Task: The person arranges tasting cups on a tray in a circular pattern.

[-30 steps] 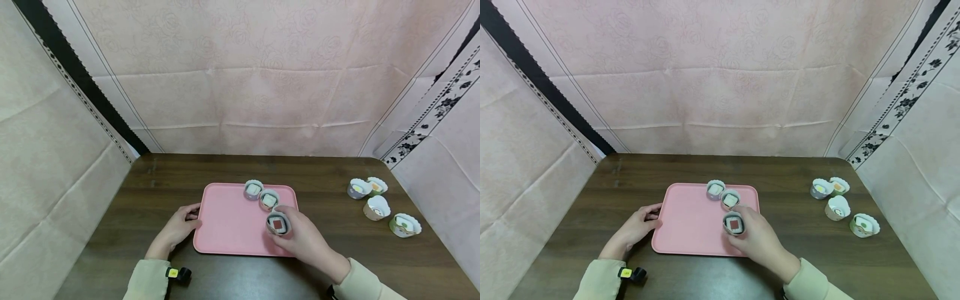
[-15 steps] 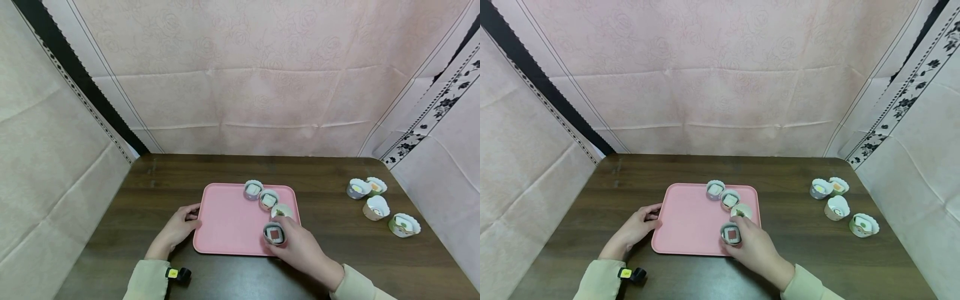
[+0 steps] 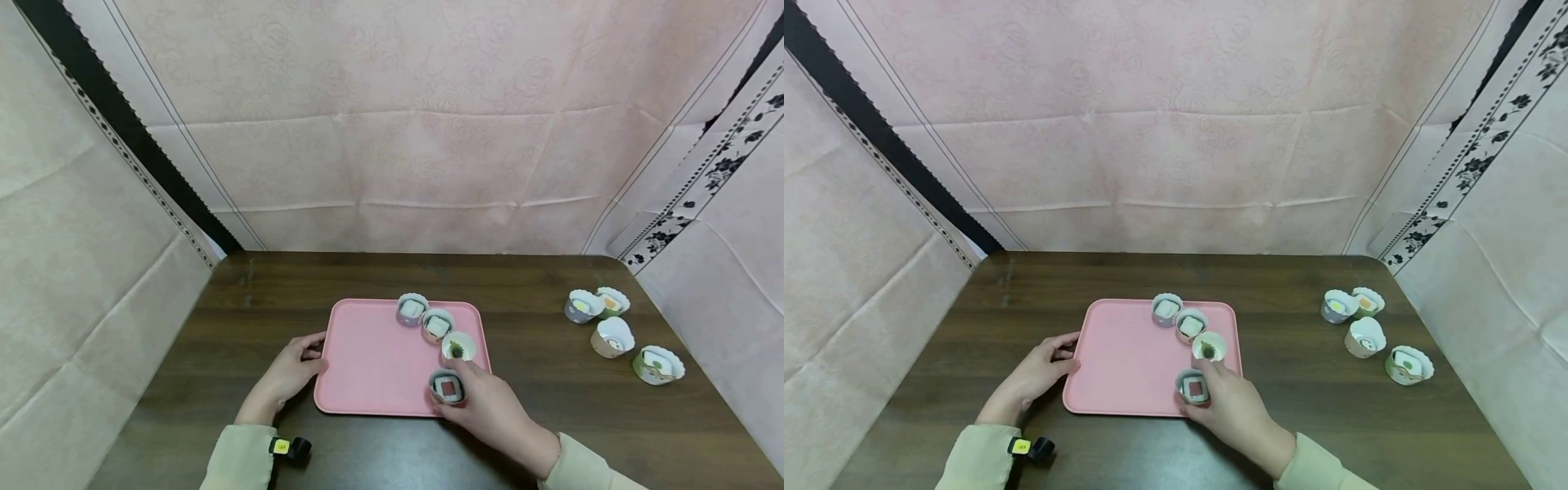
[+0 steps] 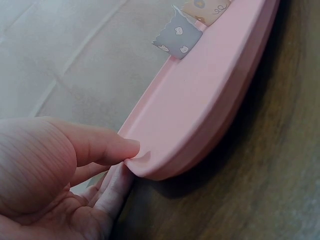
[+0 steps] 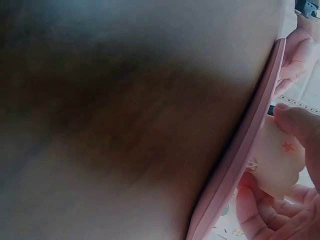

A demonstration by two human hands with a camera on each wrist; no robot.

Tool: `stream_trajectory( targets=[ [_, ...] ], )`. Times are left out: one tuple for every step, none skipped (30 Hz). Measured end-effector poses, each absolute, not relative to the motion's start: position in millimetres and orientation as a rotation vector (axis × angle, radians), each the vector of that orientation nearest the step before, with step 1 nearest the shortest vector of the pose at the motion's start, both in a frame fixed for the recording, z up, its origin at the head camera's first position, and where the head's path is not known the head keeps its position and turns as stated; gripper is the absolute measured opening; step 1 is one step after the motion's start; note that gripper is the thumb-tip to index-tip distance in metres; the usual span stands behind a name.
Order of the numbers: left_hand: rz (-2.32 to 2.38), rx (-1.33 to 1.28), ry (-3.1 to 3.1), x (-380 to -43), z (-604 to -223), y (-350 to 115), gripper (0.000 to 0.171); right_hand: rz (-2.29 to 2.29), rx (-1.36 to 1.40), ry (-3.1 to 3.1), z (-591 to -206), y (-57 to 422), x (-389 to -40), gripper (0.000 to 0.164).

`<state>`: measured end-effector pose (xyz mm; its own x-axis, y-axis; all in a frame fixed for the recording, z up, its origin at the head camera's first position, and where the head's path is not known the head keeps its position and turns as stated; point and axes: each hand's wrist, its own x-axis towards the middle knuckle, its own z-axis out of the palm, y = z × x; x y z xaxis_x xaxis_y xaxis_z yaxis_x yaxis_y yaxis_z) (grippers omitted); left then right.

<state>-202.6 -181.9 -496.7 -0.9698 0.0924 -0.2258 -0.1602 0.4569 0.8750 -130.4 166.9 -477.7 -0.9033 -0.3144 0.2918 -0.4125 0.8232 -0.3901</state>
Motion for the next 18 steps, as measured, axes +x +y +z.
stream_trajectory(
  targets=[
    [1.520, -0.058, 2.466, -203, -497, -182, 0.053, 0.669, 0.562, -2.798, -478, 167, -130, 0.060],
    [1.521, -0.057, 2.467, -203, -496, -182, 0.053, 0.666, 0.558, -2.807, -478, 167, -131, 0.060],
    [1.522, -0.057, 2.466, -203, -496, -182, 0.052, 0.665, 0.552, -2.818, -478, 167, -131, 0.060],
    [1.523, -0.053, 2.465, -203, -497, -182, 0.052, 0.667, 0.547, -2.830, -478, 168, -131, 0.061],
    [1.524, -0.051, 2.465, -203, -497, -182, 0.052, 0.668, 0.539, -2.844, -478, 168, -131, 0.062],
    [1.526, -0.049, 2.463, -203, -497, -182, 0.052, 0.674, 0.533, -2.858, -477, 168, -131, 0.062],
    [1.528, -0.050, 2.462, -203, -497, -182, 0.052, 0.683, 0.521, -2.871, -477, 169, -130, 0.062],
    [1.528, -0.047, 2.463, -203, -497, -182, 0.053, 0.698, 0.505, -2.880, -476, 169, -129, 0.062],
    [1.529, -0.048, 2.461, -203, -497, -182, 0.053, 0.711, 0.487, -2.887, -475, 170, -129, 0.062],
    [1.529, -0.046, 2.460, -203, -497, -182, 0.053, 0.718, 0.469, -2.889, -475, 171, -128, 0.063],
    [1.530, -0.045, 2.459, -203, -497, -182, 0.053, 0.727, 0.448, -2.891, -474, 172, -127, 0.062],
    [1.529, -0.043, 2.459, -203, -497, -182, 0.053, 0.737, 0.427, -2.891, -473, 173, -125, 0.061],
    [1.526, -0.042, 2.460, -203, -497, -182, 0.054, 0.745, 0.404, -2.890, -472, 174, -124, 0.060],
    [1.525, -0.040, 2.461, -203, -497, -182, 0.054, 0.750, 0.385, -2.889, -471, 175, -124, 0.059],
    [1.525, -0.040, 2.460, -204, -497, -182, 0.054, 0.749, 0.365, -2.895, -471, 176, -124, 0.057],
    [1.523, -0.039, 2.461, -204, -497, -182, 0.054, 0.748, 0.348, -2.899, -471, 177, -124, 0.054],
    [1.521, -0.038, 2.461, -204, -498, -182, 0.054, 0.750, 0.332, -2.905, -470, 178, -124, 0.051],
    [1.521, -0.039, 2.461, -204, -498, -182, 0.054, 0.752, 0.319, -2.912, -470, 179, -125, 0.049]
  ],
)
